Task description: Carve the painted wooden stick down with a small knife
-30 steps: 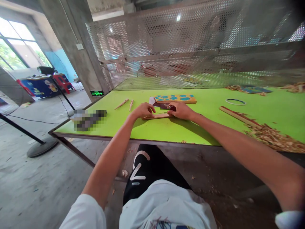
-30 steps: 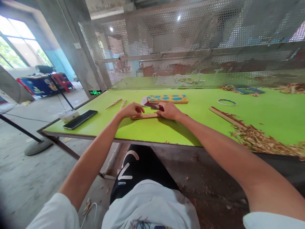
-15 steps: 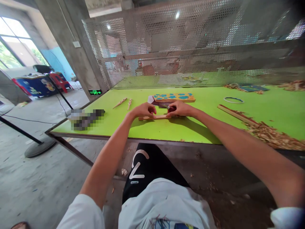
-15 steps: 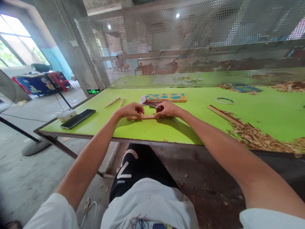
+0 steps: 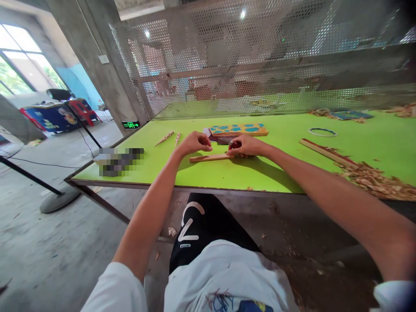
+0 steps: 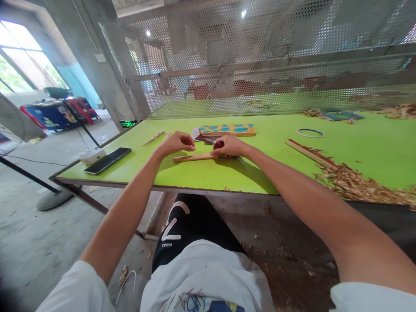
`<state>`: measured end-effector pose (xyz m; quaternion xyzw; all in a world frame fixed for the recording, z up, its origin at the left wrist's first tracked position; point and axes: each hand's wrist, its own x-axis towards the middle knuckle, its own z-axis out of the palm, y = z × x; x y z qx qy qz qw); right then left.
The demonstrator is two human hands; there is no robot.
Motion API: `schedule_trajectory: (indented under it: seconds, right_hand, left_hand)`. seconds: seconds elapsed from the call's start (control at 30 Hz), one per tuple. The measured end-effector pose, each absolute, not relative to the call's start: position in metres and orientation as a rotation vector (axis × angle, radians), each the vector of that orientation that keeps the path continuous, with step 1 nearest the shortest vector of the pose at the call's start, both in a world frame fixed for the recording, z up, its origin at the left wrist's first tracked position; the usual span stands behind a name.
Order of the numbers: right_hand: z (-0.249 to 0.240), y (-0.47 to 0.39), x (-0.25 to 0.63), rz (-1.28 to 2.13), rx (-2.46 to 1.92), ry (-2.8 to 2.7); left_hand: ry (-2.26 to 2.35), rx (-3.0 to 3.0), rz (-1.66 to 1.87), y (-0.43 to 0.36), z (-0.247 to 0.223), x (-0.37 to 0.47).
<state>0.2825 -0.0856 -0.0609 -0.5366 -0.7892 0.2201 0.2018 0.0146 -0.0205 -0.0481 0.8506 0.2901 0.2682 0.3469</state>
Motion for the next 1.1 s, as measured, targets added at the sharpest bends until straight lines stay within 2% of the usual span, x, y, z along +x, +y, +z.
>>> schedule_trajectory:
  seconds: [0.17,0.43,0.73,0.97,1.1]
  right_hand:
    - [-0.060,-0.085,0.282,0.581,-1.503,-2.230]
    - [-0.061,-0.085,0.282,0.573,-1.526,-2.242]
    - [-0.063,-0.087,0.278,0.472,-1.483,-2.215]
    - [-0.064,-0.085,0.279,0.425,-1.518,-2.229]
    - [-0.065,-0.084,0.279,0.446,-1.525,-2.218]
  left_hand:
    - [0.777,2.313,0.410,-0.022,-0.049,0.015]
    - [1.014,2.305,0.645,-0.025,-0.046,0.013]
    - [1.140,2.244,0.710,-0.018,-0.050,0.008]
    - [0.943,2.138,0.370,-0.017,-0.045,0.003]
    - [1.059,2.222,0.421,-0.012,-0.049,0.002]
